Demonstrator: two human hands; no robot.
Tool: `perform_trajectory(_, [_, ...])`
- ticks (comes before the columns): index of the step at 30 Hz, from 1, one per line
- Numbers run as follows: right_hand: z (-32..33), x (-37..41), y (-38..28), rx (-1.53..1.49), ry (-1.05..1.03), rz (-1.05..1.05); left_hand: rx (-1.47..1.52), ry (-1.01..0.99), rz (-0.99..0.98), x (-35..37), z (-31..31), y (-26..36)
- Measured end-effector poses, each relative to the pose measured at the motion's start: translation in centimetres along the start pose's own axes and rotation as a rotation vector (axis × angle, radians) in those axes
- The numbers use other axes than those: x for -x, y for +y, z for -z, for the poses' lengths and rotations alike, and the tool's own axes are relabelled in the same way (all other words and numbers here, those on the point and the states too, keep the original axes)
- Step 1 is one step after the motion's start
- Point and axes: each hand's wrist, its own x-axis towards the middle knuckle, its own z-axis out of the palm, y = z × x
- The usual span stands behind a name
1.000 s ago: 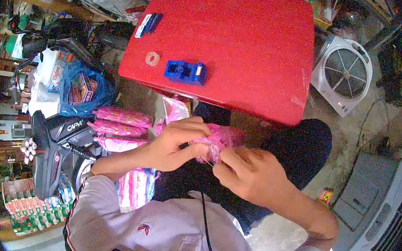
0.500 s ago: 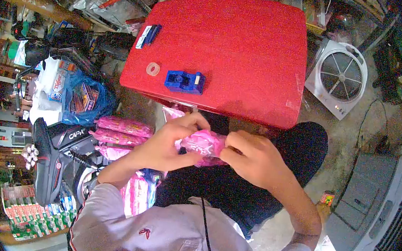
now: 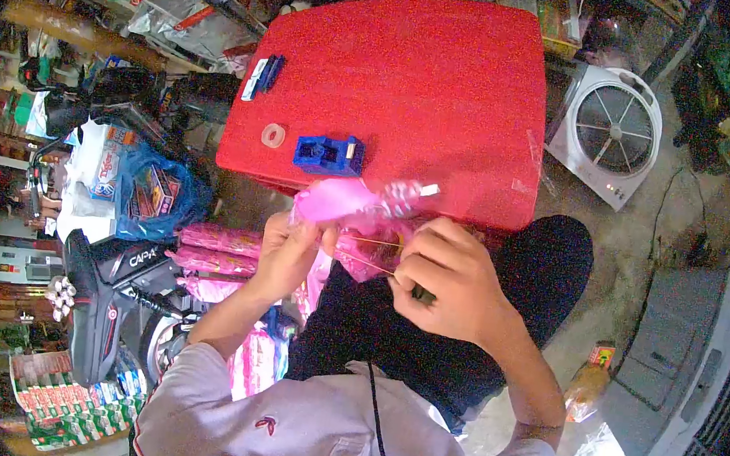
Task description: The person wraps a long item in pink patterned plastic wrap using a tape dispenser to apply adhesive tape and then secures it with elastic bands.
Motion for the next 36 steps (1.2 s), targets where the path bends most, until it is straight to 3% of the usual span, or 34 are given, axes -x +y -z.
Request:
perform_trajectory(4, [0.3,-0.8,-0.9,-0.469,0.027,-0.044,-0.053,0.116,0.087,0.0,-1.1,0.3])
perform_trajectory(10, [-0.9,-0.5,-1.4,-1.059,0.056,-0.248,-0.071,0.121,0.299,0.1,-1.2,1.8])
perform_trajectory(12, [-0.8,-0.4,-1.7,-1.169,0.060,-0.344,-0.108,0.145,0.175,0.0,-1.7,1.3])
perform_trajectory(13, [-1.5,0.0,-0.9,-1.192,0.082,-0.289,-0.126,0.156,0.112,0.0,-1.8,1.1])
perform_trajectory(16, [-2.2,0.3,-0.6,-1.172,0.214,-0.400,-0.041,0.152,0.099,0.1,-1.5,0.8])
perform_trajectory(17, [-3.1,0.4,-0.1,-1.101,0.291,-0.329,-0.045,0.169,0.083,0.1,-1.7,0.9])
perform_trajectory(21, [-2.2,-0.7,-1.5,-0.927,0.320,-0.500,-0.276,0.170,-0.043,0.3,-2.5,1.4])
perform_trajectory(30, [-2.2,-1.2,-0.9,-0.392,0.184,-0.348,-0.448,0.182,-0.064,0.4,-2.2,2.7])
perform_trajectory(36, [-2.4,-1.7,-1.7,-0.156,0.171,-0.245,-0.112,0.188,0.171,0.1,-2.5,3.0])
